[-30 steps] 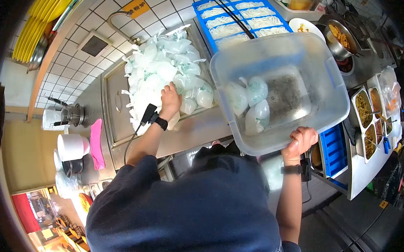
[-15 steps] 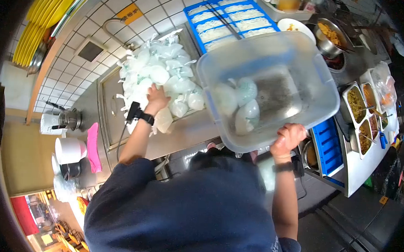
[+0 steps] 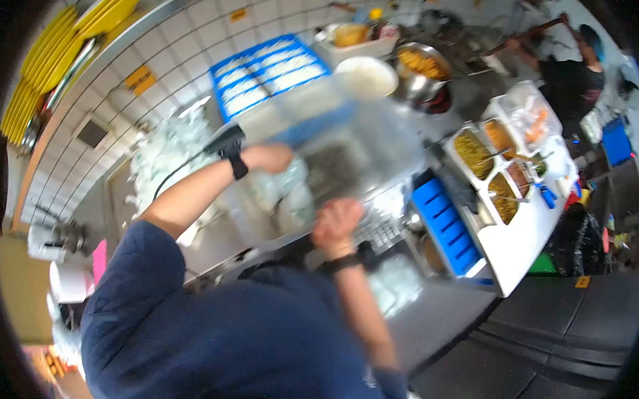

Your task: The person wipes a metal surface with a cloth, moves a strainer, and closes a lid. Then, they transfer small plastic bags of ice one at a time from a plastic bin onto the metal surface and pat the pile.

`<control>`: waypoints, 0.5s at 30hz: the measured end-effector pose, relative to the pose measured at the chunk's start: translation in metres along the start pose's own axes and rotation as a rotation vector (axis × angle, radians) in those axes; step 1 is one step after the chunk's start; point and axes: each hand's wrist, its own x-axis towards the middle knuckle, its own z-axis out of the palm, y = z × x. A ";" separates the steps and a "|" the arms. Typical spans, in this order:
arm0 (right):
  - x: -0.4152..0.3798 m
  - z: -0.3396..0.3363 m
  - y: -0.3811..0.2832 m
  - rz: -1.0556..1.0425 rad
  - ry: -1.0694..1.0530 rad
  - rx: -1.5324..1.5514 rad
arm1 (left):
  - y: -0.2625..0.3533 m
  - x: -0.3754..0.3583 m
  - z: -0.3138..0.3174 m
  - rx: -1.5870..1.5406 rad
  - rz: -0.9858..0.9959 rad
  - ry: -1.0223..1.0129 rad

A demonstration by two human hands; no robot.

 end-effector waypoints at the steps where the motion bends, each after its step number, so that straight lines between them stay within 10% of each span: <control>1: -0.013 0.007 0.006 0.015 0.029 -0.032 | 0.015 -0.002 -0.005 -0.049 -0.089 0.037; 10: 0.010 -0.008 -0.001 -0.012 0.098 0.073 | -0.026 0.040 0.090 0.373 -0.129 -0.299; 15: 0.015 -0.011 -0.001 -0.034 0.152 0.062 | 0.002 0.021 0.050 0.002 -0.416 -0.187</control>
